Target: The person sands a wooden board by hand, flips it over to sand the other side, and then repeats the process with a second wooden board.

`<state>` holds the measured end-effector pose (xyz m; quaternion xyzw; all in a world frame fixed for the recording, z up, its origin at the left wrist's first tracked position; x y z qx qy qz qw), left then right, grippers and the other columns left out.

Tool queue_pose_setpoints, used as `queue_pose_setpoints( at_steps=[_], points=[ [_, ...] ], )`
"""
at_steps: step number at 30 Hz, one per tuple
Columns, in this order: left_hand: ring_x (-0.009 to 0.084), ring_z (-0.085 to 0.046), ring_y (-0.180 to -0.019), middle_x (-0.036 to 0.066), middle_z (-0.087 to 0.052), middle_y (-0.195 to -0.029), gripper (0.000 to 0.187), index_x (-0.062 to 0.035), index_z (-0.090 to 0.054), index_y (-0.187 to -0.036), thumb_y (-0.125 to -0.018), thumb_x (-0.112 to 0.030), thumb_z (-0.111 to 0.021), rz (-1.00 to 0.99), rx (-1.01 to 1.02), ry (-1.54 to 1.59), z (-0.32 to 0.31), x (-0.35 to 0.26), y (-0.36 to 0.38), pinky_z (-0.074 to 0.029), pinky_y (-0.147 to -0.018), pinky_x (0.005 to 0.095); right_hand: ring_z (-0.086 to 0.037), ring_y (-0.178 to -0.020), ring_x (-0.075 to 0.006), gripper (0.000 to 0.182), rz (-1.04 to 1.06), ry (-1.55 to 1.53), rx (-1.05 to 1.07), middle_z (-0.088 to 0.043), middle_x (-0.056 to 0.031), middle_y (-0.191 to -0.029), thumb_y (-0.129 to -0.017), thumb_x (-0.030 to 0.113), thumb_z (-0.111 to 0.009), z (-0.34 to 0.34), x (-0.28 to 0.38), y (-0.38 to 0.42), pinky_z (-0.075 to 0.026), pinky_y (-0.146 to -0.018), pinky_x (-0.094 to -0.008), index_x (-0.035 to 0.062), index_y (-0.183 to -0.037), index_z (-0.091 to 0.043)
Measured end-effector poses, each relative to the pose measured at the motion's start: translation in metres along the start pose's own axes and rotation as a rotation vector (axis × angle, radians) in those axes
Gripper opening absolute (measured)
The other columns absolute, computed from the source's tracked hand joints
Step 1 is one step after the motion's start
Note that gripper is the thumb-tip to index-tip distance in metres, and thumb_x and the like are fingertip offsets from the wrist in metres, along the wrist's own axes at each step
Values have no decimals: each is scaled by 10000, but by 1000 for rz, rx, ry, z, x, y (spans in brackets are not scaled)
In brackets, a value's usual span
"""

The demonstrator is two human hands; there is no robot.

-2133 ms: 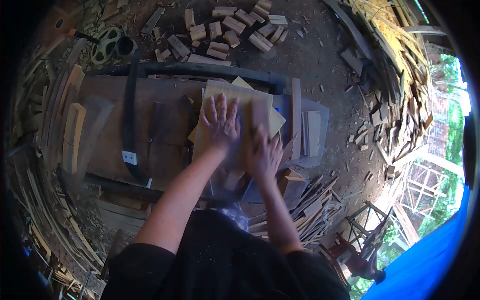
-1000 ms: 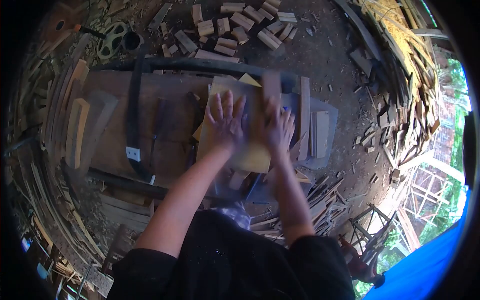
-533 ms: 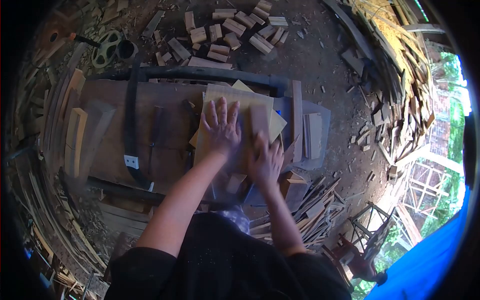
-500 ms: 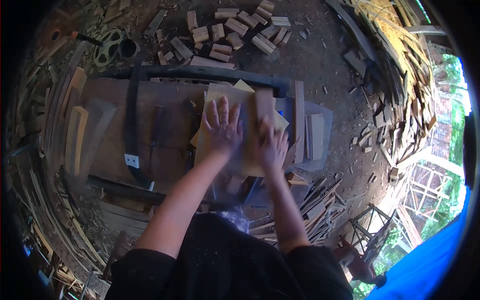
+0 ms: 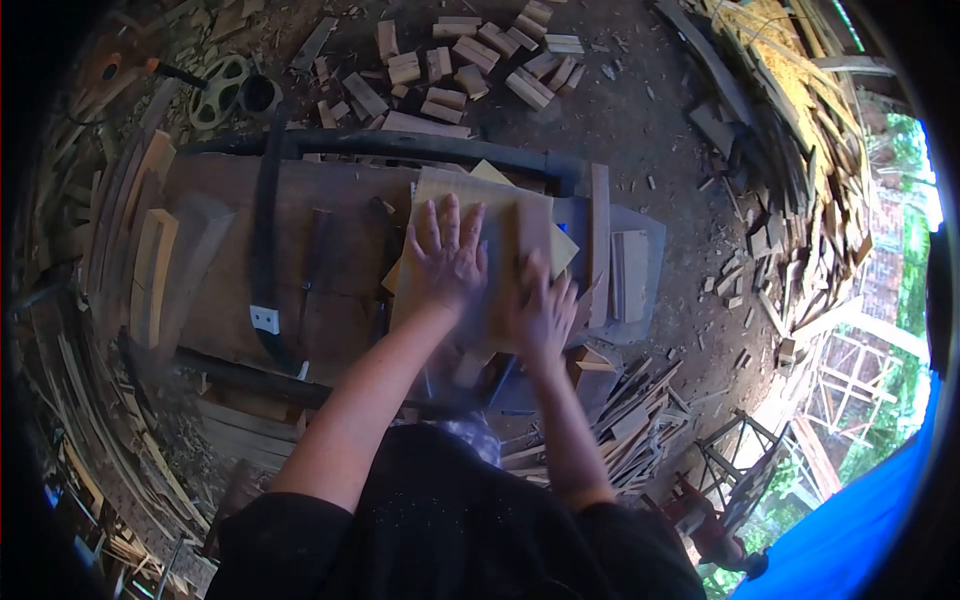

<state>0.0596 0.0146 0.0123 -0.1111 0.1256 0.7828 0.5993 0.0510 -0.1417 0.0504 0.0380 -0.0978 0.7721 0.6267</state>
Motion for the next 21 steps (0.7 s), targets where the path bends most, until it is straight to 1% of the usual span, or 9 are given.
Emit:
queue_pose_setpoints(
  at_steps=[3,4,7,10,12,13,17,20,21],
  points=[
    [419,-102,-1496,163,-239,-1607,559,-264,-339,-1528,-987,-367,-435,-14,-20,19,5,0,1,-41,-1152,630,-572,-1026,-424,533,-65,14,-36,-554,-255,-1169,-907,333,-574,-25,-10,-115,-479,-816,-521,204,-1409,-449],
    [418,-109,-1494,162,-253,-1600,564,-256,-338,-1529,-986,-373,-437,-23,-46,32,5,0,2,-44,-1151,628,-577,-1012,-416,516,-99,-51,50,-560,-259,-1144,-924,342,-554,-23,-9,-138,-478,-809,-524,194,-1407,-448],
    [417,-110,-1493,158,-256,-1598,566,-257,-338,-1528,-985,-378,-440,-37,-76,20,0,1,3,-41,-1152,629,-578,-997,-415,529,-76,-3,2,-565,-257,-1133,-925,346,-559,-20,-14,-105,-477,-801,-530,194,-1418,-443],
    [418,-115,-1492,154,-243,-1604,570,-260,-335,-1532,-985,-382,-439,-41,-76,-13,0,1,2,-42,-1152,632,-562,-989,-440,585,25,63,-56,-548,-283,-1097,-884,328,-619,20,-2,27,-467,-758,-529,212,-1437,-468],
    [420,-108,-1498,147,-229,-1616,563,-256,-322,-1539,-996,-374,-415,-34,-67,11,3,0,2,-46,-1155,638,-558,-984,-435,569,-106,-29,256,-546,-268,-1078,-873,290,-632,35,7,83,-457,-752,-530,215,-1420,-496],
    [422,-102,-1504,140,-215,-1628,558,-252,-308,-1547,-1007,-366,-391,-34,-49,22,3,0,3,-50,-1157,645,-558,-984,-435,569,-110,-31,261,-546,-268,-1078,-873,290,-632,33,5,78,-457,-752,-530,215,-1420,-496],
    [422,-104,-1504,142,-213,-1629,547,-241,-320,-1541,-1012,-363,-382,-19,-30,-9,3,0,-1,-50,-1155,648,-571,-957,-419,564,73,82,4,-565,-271,-1078,-900,291,-573,-8,-9,-24,-453,-764,-518,240,-1447,-445],
    [426,-108,-1501,145,-212,-1628,534,-234,-329,-1536,-1018,-358,-364,-8,2,31,5,0,2,-53,-1155,651,-593,-925,-388,489,-13,-32,-87,-583,-244,-1060,-912,329,-559,-20,-15,-129,-493,-700,-518,199,-1376,-473],
    [426,-108,-1501,145,-212,-1628,534,-234,-329,-1536,-1018,-358,-364,-14,2,26,3,2,5,-53,-1155,651,-593,-925,-388,489,-19,-37,-89,-583,-244,-1060,-912,329,-559,-24,-17,-121,-493,-700,-518,199,-1376,-473]
  ],
)
Point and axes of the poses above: each hand's wrist, its own y-axis away from the middle knuckle, its own z-axis out of the back of the hand, x = y × z, the point moved 6 cm from there along -y, towards the middle knuckle
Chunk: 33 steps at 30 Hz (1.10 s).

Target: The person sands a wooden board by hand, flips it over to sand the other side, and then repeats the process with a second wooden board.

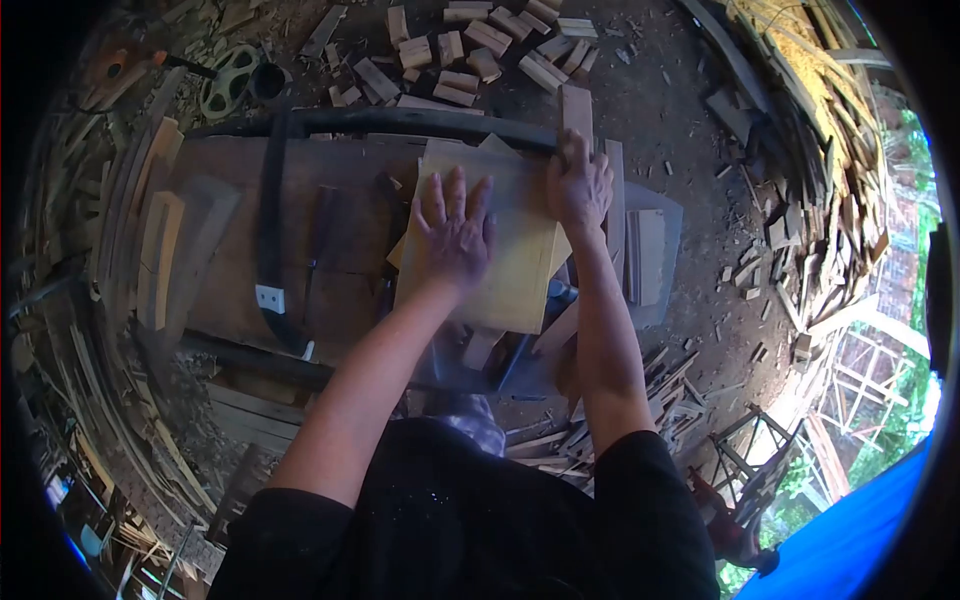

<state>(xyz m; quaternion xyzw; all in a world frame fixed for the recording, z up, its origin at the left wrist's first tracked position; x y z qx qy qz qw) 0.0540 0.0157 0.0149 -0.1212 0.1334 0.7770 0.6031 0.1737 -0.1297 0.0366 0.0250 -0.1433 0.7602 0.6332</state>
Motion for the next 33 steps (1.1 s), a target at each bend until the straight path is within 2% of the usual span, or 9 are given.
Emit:
queue_pose_setpoints(
  at_steps=[6,9,12,15,18,22,25,28,33],
  points=[
    [423,-101,-1504,140,-203,-1632,535,-250,-328,-1536,-1014,-354,-377,-5,-33,1,-4,0,-2,-42,-1155,653,-574,-907,-385,592,190,152,166,-545,-245,-1079,-852,270,-627,66,28,172,-456,-679,-468,226,-1426,-490],
    [421,-100,-1504,136,-202,-1633,537,-256,-324,-1538,-1013,-354,-387,-22,-88,27,-5,0,-3,-38,-1156,652,-575,-973,-415,615,58,20,276,-532,-262,-1119,-848,261,-634,63,28,163,-470,-751,-504,235,-1439,-467],
    [423,-93,-1505,147,-202,-1630,540,-255,-320,-1539,-1013,-352,-396,21,-5,-17,-5,0,-6,-33,-1157,649,-566,-1077,-447,535,62,-21,105,-558,-248,-1131,-903,293,-578,20,19,60,-466,-852,-561,237,-1419,-449],
    [425,-76,-1506,164,-208,-1622,551,-255,-308,-1544,-1009,-335,-413,-6,-22,14,0,-2,-3,-36,-1158,647,-587,-976,-375,449,10,-9,134,-582,-184,-1079,-916,317,-560,0,24,-21,-465,-776,-517,235,-1356,-519],
    [427,-80,-1506,161,-207,-1625,594,-254,-290,-1553,-985,-314,-453,-17,42,-48,3,-3,-3,-32,-1158,646,-586,-963,-372,464,91,20,-22,-576,-190,-1042,-902,316,-580,14,24,34,-463,-768,-500,237,-1357,-539],
    [429,-78,-1506,160,-194,-1631,648,-253,-278,-1559,-953,-296,-500,1,23,-26,-2,-1,-5,-24,-1161,642,-572,-940,-401,536,78,33,249,-564,-208,-1026,-865,296,-627,66,34,181,-448,-757,-488,244,-1391,-537],
    [432,-80,-1505,160,-182,-1634,635,-239,-291,-1555,-956,-292,-496,-15,9,1,1,-1,-3,-26,-1153,654,-568,-930,-407,552,76,11,303,-561,-208,-1039,-856,282,-632,62,30,160,-442,-768,-483,246,-1395,-524],
    [437,-82,-1503,165,-195,-1628,570,-226,-315,-1544,-995,-315,-442,-23,-35,57,-4,0,-3,-30,-1148,659,-583,-987,-402,533,128,-30,119,-563,-226,-1075,-879,291,-597,20,25,63,-457,-777,-507,250,-1397,-478],
    [431,-120,-1493,154,-217,-1620,555,-226,-354,-1528,-1006,-397,-431,-65,-91,-30,-2,-2,1,-52,-1144,660,-581,-1030,-403,467,-51,-74,164,-579,-210,-1126,-904,334,-583,-12,-2,-56,-469,-838,-498,222,-1346,-480]
  ],
)
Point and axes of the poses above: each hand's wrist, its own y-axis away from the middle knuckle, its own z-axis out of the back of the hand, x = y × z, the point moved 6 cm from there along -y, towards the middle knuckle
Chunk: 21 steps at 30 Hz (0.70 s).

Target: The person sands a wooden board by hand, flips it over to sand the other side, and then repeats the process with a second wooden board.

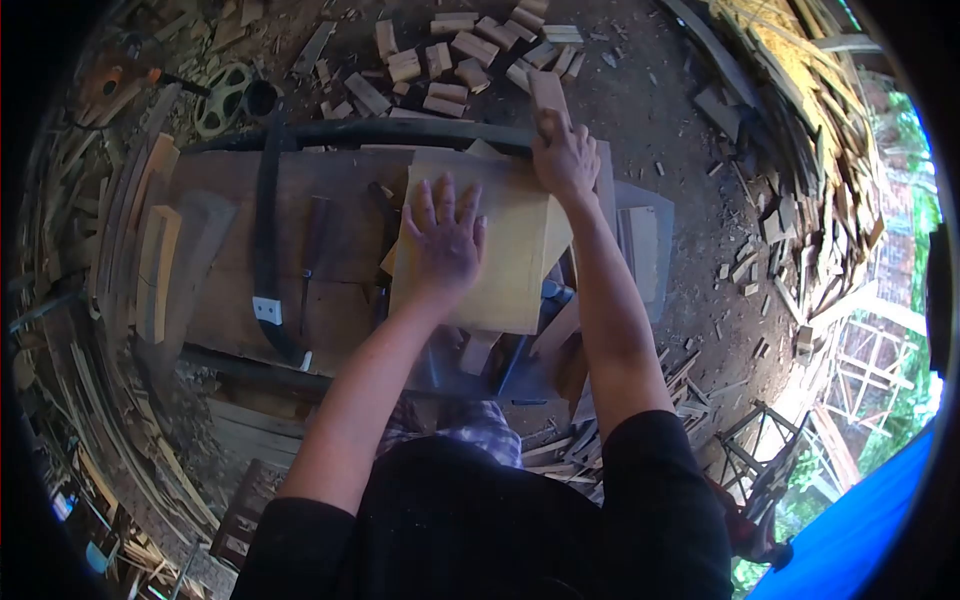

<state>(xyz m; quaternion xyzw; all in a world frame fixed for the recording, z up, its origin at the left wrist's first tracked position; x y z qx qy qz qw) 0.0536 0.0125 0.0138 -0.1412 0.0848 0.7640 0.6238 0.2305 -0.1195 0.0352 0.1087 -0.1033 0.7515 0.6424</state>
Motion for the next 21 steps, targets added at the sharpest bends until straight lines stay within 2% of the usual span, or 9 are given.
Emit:
queue_pose_setpoints(
  at_steps=[2,4,6,8,12,16,20,21],
  points=[
    [426,-133,-1490,137,-221,-1622,583,-235,-359,-1529,-990,-438,-450,-13,7,-44,0,1,0,-65,-1144,663,-585,-1035,-390,474,-76,-44,16,-581,-201,-1123,-917,337,-583,19,-23,-4,-472,-866,-472,226,-1363,-468],
    [424,-131,-1491,128,-222,-1624,604,-238,-344,-1536,-983,-452,-455,-41,27,-23,0,-9,2,-71,-1144,665,-579,-1080,-309,530,-341,-688,137,-582,-156,-1151,-944,367,-587,37,-55,34,-464,-920,-398,179,-1413,-426],
    [422,-128,-1493,118,-222,-1626,625,-241,-329,-1544,-976,-466,-459,-56,41,-9,-4,-21,4,-77,-1144,667,-544,-1123,-230,628,-339,-881,108,-553,-135,-1221,-950,398,-602,58,-80,73,-453,-932,-348,112,-1460,-374],
    [419,-118,-1496,104,-213,-1630,662,-209,-286,-1561,-975,-468,-453,-203,80,24,-17,-49,13,-81,-1143,676,-522,-1148,-206,667,-358,-1043,64,-514,-137,-1283,-954,395,-600,65,-108,114,-450,-938,-327,72,-1478,-343],
    [413,-103,-1499,94,-190,-1637,721,-157,-247,-1570,-964,-486,-456,-219,118,19,-24,-73,27,-86,-1141,685,-534,-1146,-221,626,-507,-1252,63,-496,-149,-1312,-974,344,-574,60,-148,183,-457,-952,-329,96,-1494,-329],
    [409,-98,-1498,87,-165,-1642,765,-125,-243,-1569,-950,-520,-462,-292,181,25,-20,-83,51,-100,-1137,688,-539,-1156,-238,595,-630,-1409,23,-493,-148,-1336,-987,293,-542,67,-150,222,-461,-972,-341,100,-1503,-317],
    [399,-101,-1494,90,-157,-1639,775,-114,-243,-1564,-947,-508,-497,-372,217,-5,-9,-86,79,-104,-1143,665,-522,-1185,-241,588,-657,-1460,19,-482,-148,-1362,-987,279,-538,59,-152,236,-444,-996,-344,102,-1503,-319],
    [399,-101,-1494,90,-157,-1639,775,-114,-243,-1564,-947,-508,-497,-372,215,-8,-7,-85,84,-104,-1143,665,-526,-1177,-218,567,-630,-1414,21,-490,-128,-1355,-987,269,-518,55,-154,235,-454,-979,-338,110,-1498,-330]
  ],
)
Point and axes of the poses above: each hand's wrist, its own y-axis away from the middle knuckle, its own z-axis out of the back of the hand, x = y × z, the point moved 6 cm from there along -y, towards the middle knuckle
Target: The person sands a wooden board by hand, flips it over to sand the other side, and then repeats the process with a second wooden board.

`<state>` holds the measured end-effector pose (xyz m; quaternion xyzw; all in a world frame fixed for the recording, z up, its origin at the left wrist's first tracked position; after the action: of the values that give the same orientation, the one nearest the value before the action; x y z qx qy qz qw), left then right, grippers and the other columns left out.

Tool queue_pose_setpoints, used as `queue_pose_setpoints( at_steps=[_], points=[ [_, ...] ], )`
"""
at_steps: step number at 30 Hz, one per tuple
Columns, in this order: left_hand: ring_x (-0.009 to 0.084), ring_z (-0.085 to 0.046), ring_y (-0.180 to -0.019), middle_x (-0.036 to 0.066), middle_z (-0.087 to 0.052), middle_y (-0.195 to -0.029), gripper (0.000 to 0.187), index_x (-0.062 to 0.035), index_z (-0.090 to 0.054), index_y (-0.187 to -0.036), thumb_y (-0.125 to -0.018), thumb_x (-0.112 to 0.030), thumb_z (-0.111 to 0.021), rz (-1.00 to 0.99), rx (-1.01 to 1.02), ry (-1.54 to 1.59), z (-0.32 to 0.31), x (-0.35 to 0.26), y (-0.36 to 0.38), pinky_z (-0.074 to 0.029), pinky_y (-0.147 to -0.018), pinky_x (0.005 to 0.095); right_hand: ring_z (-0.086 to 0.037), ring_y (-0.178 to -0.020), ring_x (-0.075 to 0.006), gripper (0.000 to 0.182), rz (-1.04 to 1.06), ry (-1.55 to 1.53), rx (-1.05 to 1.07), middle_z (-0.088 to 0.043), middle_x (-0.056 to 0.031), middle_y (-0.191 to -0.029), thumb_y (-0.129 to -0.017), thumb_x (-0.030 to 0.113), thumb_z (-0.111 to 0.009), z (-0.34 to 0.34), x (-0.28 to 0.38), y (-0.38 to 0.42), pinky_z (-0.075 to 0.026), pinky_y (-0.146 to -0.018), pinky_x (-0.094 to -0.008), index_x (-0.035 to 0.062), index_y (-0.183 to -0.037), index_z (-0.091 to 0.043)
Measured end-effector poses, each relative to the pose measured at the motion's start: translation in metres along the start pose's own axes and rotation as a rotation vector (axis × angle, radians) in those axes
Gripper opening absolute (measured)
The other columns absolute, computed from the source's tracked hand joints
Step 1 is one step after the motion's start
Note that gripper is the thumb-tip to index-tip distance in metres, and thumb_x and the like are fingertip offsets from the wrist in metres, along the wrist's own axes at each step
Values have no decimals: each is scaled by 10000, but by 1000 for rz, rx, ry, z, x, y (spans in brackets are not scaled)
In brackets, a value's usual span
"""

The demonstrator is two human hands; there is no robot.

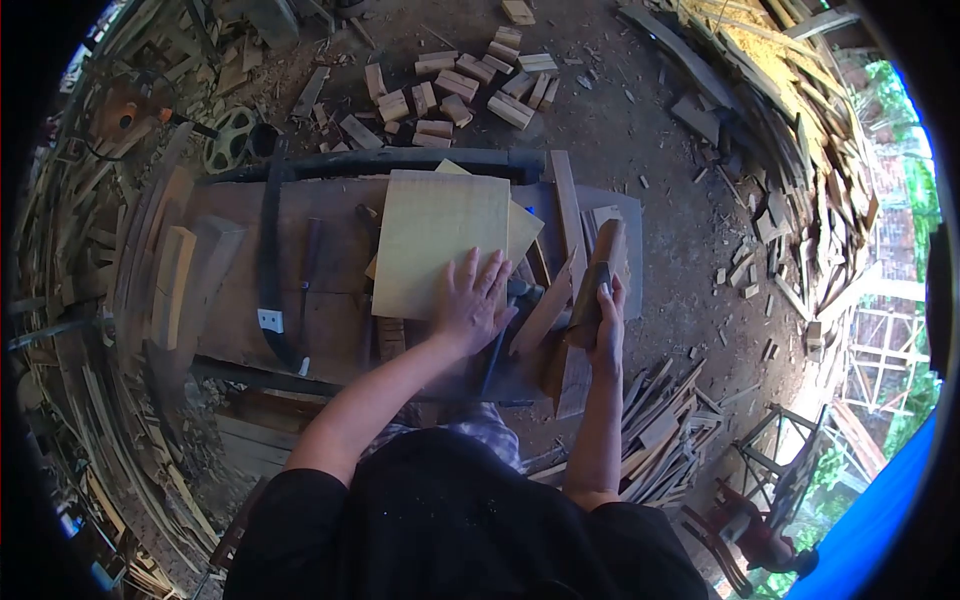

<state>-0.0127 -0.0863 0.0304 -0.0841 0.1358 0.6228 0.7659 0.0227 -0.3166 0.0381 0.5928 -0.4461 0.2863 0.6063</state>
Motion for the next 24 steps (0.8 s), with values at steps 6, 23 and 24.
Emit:
queue_pose_setpoints(
  at_steps=[6,23,24],
  points=[
    [354,-157,-1490,73,-218,-1623,699,-140,-309,-1546,-965,-485,-489,-165,-14,-64,0,7,42,-161,-1158,590,-492,-1219,-221,556,100,164,58,-488,-127,-1362,-977,289,-538,-15,0,4,-402,-1030,-354,121,-1481,-374],
    [354,-546,-1121,227,-533,-1178,690,22,-435,-1292,-801,-287,-809,823,-301,604,34,167,83,-447,-954,429,-401,-1303,-233,568,234,71,-72,-403,-135,-1436,-995,300,-531,-93,-47,54,-295,-1108,-351,44,-1468,-349],
    [354,-546,-1121,227,-533,-1178,690,22,-435,-1292,-801,-287,-809,818,-299,603,26,161,86,-447,-954,429,-398,-1300,-226,564,292,98,-133,-402,-127,-1444,-992,292,-524,-91,-43,46,-291,-1103,-335,43,-1469,-352]
  ],
)
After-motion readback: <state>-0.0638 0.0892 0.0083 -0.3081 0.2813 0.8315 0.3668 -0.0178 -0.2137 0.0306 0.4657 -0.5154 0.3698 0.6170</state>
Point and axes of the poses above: each hand's wrist, its own y-axis away from the middle knuckle, its own z-axis out of the back of the hand, x = y × z, the point moved 6 cm from there along -y, towards the middle knuckle
